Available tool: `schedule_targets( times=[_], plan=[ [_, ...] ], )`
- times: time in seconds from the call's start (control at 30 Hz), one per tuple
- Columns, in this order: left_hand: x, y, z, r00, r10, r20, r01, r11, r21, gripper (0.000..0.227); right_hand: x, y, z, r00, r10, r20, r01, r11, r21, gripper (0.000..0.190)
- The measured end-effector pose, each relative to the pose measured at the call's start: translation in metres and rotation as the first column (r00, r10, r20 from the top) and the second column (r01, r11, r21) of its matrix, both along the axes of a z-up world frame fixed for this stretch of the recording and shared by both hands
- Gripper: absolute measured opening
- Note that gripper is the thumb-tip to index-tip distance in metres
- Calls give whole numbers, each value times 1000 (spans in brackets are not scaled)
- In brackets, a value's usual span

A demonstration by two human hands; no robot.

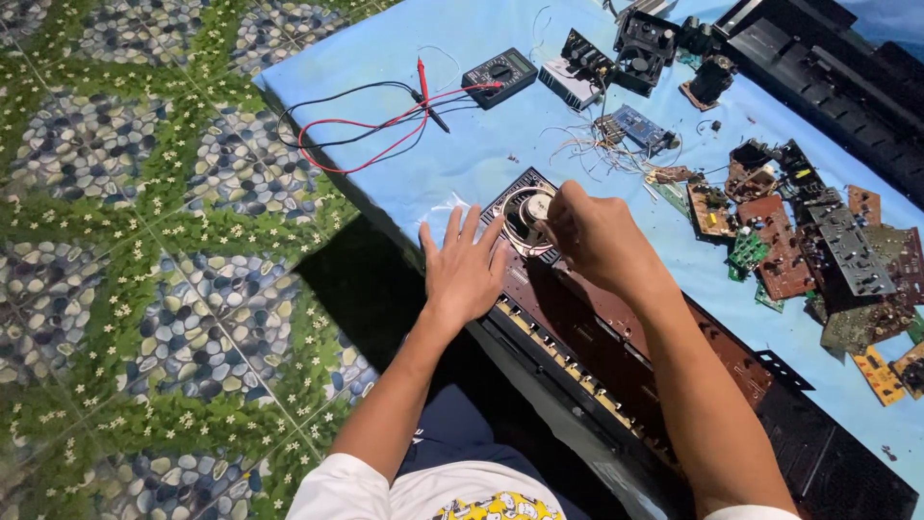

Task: The person cleans the surface of a disassembled electronic device using a brush and a cloth. They first use the brush to sweep dust off the device's casing and then wipe the surface with a cloth.

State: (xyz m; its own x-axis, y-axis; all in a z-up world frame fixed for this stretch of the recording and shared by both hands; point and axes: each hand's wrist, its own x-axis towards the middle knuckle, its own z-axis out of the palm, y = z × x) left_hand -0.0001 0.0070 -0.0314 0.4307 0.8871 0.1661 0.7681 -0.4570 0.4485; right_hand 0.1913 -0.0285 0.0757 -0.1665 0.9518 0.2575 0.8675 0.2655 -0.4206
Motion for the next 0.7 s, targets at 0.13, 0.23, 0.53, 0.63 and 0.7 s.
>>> schedule_targets(
  times=[0.13,0.23,0.53,0.63,0.7],
  plan=[
    [0,-2,3,1000,1,-9,-1,1000,-5,49,0,1,-1,1000,-4,2,4,1000,-5,21],
    [0,0,0,1000,-2,-6,2,1000,0,49,0,1,0,1000,1,25,-1,1000,24,22],
    [0,0,-1,1000,-2,5,2,1000,31,49,-2,0,2,999,22,40,-25,998,56,20],
    [0,0,-3,1000,-2,8,2,1000,30,49,-2,-1,1,999,30,32,-32,998,61,20],
    [1,0,-5,1000,-3,6,3,999,44,49,-1,-1,0,998,11,62,-13,999,33,20]
  ],
)
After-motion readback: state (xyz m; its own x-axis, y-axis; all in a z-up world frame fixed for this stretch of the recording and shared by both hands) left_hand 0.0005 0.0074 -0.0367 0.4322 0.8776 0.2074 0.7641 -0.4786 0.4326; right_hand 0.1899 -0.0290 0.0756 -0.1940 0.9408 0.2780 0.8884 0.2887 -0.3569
